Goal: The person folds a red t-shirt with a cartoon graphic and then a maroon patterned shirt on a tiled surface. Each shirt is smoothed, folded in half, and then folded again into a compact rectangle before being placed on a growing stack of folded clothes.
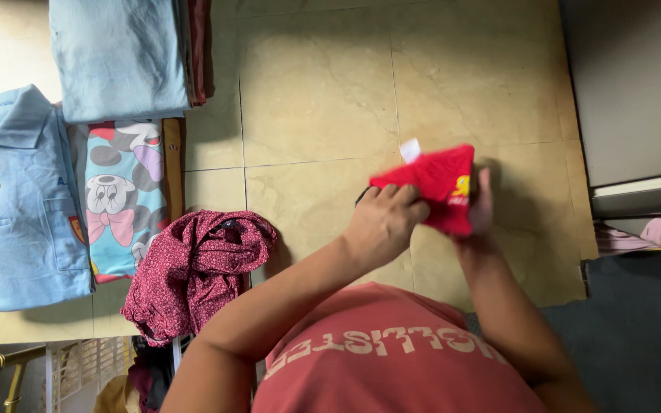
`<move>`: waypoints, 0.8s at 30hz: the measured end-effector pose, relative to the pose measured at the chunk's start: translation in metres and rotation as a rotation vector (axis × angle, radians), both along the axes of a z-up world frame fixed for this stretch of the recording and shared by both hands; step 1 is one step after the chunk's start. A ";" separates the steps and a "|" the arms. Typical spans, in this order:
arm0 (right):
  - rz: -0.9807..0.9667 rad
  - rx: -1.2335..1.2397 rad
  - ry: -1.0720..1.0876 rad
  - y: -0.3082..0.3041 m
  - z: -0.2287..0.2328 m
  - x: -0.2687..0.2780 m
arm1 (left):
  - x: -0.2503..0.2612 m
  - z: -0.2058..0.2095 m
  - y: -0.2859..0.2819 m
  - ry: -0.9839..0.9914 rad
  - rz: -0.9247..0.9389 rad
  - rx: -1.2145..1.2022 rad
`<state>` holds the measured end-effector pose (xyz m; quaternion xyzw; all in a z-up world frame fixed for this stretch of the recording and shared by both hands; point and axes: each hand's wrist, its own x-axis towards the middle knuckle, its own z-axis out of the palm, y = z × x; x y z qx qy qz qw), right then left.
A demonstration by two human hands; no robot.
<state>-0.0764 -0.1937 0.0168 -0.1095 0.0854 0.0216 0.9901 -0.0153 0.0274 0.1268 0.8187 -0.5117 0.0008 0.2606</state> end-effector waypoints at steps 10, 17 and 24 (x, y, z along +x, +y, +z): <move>0.041 -0.370 0.208 0.002 -0.048 0.061 | 0.021 -0.081 0.065 -0.269 -0.040 0.038; -0.444 -0.950 0.583 -0.043 -0.068 0.016 | 0.004 -0.125 0.087 0.010 0.283 -0.029; -0.435 -1.651 -0.458 0.034 -0.047 0.073 | 0.011 -0.132 0.021 0.177 0.490 0.057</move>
